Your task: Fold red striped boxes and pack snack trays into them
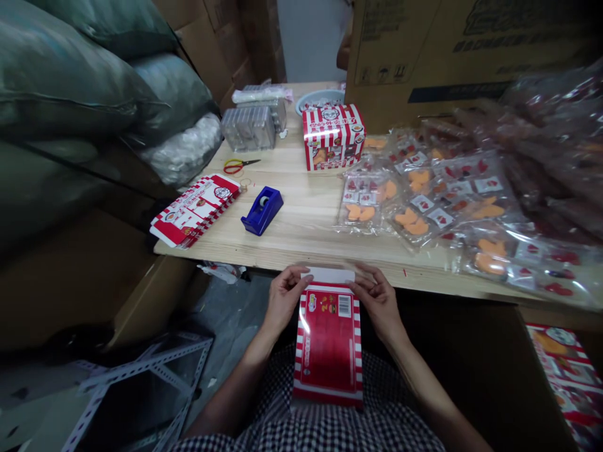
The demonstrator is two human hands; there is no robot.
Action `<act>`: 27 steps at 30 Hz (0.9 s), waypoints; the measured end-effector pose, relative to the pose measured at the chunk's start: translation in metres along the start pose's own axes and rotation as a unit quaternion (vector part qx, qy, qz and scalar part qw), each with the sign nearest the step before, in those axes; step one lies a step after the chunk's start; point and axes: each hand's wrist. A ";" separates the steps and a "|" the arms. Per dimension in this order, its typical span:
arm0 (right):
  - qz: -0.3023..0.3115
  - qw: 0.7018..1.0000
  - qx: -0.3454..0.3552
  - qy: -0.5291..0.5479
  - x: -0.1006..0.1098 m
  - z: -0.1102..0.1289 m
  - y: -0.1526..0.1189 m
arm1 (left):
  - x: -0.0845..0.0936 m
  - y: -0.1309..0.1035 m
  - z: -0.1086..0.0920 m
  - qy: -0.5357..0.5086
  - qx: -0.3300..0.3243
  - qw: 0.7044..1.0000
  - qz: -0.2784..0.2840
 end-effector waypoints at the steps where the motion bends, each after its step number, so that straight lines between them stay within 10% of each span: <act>1: 0.009 1.000 -0.012 0.015 0.000 0.001 0.002 | -0.001 0.001 0.000 -0.036 0.011 0.999 -0.006; 9: 0.184 0.968 -0.147 0.082 0.013 0.009 0.018 | -0.008 0.005 -0.003 -0.171 0.161 0.964 0.124; 18: 0.137 0.990 -0.025 -0.031 0.005 0.003 0.003 | 0.010 0.010 -0.027 0.117 -0.003 0.958 0.261; 27: 0.164 0.976 -0.044 -0.139 0.003 0.028 0.007 | -0.003 0.005 -0.023 0.164 -0.060 0.963 0.203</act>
Point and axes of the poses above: each hand's wrist, its own y-axis towards the middle knuckle, its own x-axis out of the back of the hand, z = x × y, and after that the axes turned 2 degrees about z, right-handed
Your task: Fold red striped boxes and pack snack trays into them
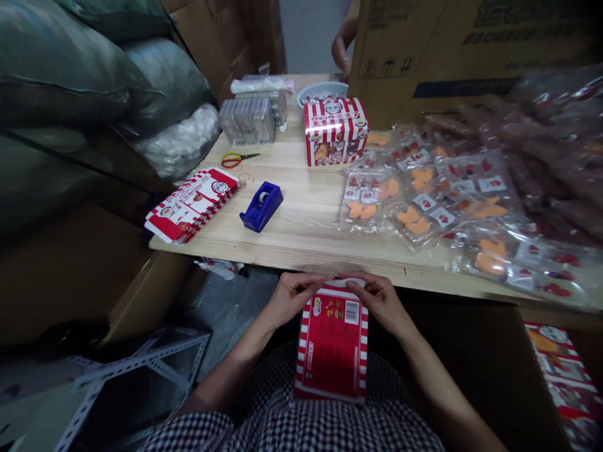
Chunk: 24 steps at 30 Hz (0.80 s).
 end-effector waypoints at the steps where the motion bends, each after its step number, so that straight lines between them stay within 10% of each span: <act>1: -0.002 1.000 0.005 -0.010 -0.001 0.001 0.001 | -0.001 0.001 0.000 -0.003 -0.006 1.000 -0.006; 8: -0.010 0.998 0.059 0.011 0.000 -0.014 0.001 | 0.002 0.003 -0.003 -0.061 -0.008 0.998 0.013; 14: 0.082 0.992 -0.031 0.089 0.011 -0.006 -0.002 | 0.015 0.004 -0.013 -0.055 0.011 0.994 0.093; 24: 0.032 0.990 -0.074 0.112 0.006 0.008 0.009 | 0.026 0.043 -0.017 -0.092 0.113 0.981 0.132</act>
Point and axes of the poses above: each hand's wrist, its own y-axis towards the middle knuckle, its own x-axis out of the back of the hand, z = x × y, and after that the axes turned 2 degrees about z, right-handed
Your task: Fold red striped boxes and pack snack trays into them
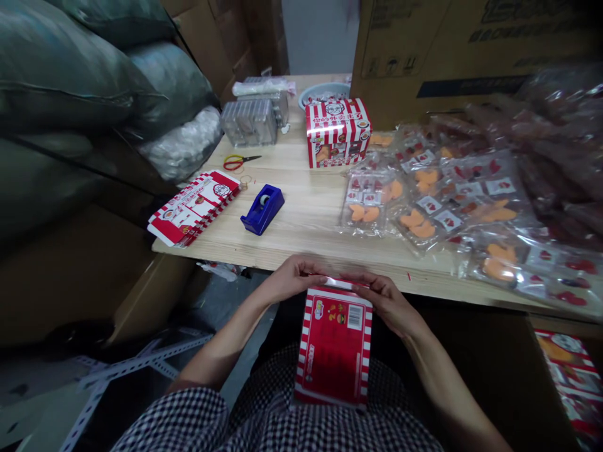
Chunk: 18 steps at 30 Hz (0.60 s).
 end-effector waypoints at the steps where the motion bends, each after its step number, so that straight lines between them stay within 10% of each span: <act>1: -0.007 1.000 -0.002 0.001 0.000 -0.001 0.000 | 0.001 0.002 0.000 0.002 0.001 1.000 0.002; 18: 0.031 0.999 -0.011 -0.008 0.001 -0.007 -0.031 | -0.019 -0.054 -0.017 0.250 -0.116 0.960 -0.043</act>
Point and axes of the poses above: each hand's wrist, its own y-axis towards the middle knuckle, its own x-axis out of the back of the hand, z = x × y, and after that the axes turned 2 degrees about z, right-handed
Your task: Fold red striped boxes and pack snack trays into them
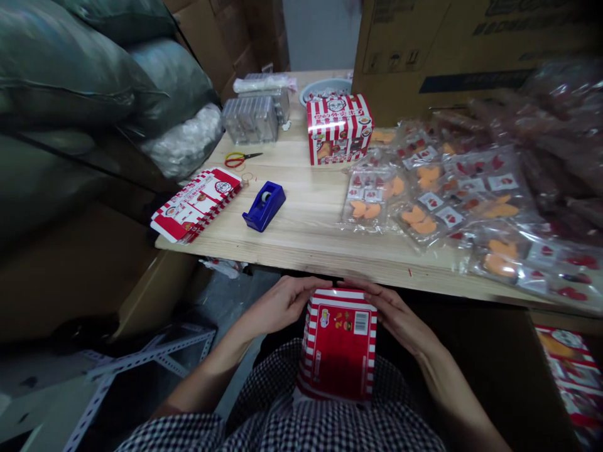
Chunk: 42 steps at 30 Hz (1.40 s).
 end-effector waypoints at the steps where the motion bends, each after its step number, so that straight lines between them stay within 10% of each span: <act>1: 0.002 1.000 -0.006 0.016 0.000 0.001 -0.001 | 0.002 -0.001 -0.002 0.011 -0.006 1.000 0.005; 11: -0.047 0.996 0.065 0.039 -0.013 -0.012 -0.004 | -0.026 -0.018 -0.016 0.037 0.010 0.998 -0.047; 25: -0.053 0.985 0.107 -0.124 -0.003 -0.014 0.005 | -0.019 0.004 0.038 -0.191 0.103 0.976 0.001; 34: -0.125 0.985 0.098 -0.060 -0.004 -0.013 0.007 | 0.006 0.024 0.014 -0.192 0.088 0.977 -0.023; 42: -0.059 0.988 0.117 -0.079 -0.011 -0.011 0.000 | -0.019 0.004 0.012 -0.131 0.059 0.988 -0.059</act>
Point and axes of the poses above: each hand's wrist, its own y-axis towards the middle knuckle, its own x-axis out of the back of the hand, z = x × y, and after that the axes turned 2 degrees about z, right-handed
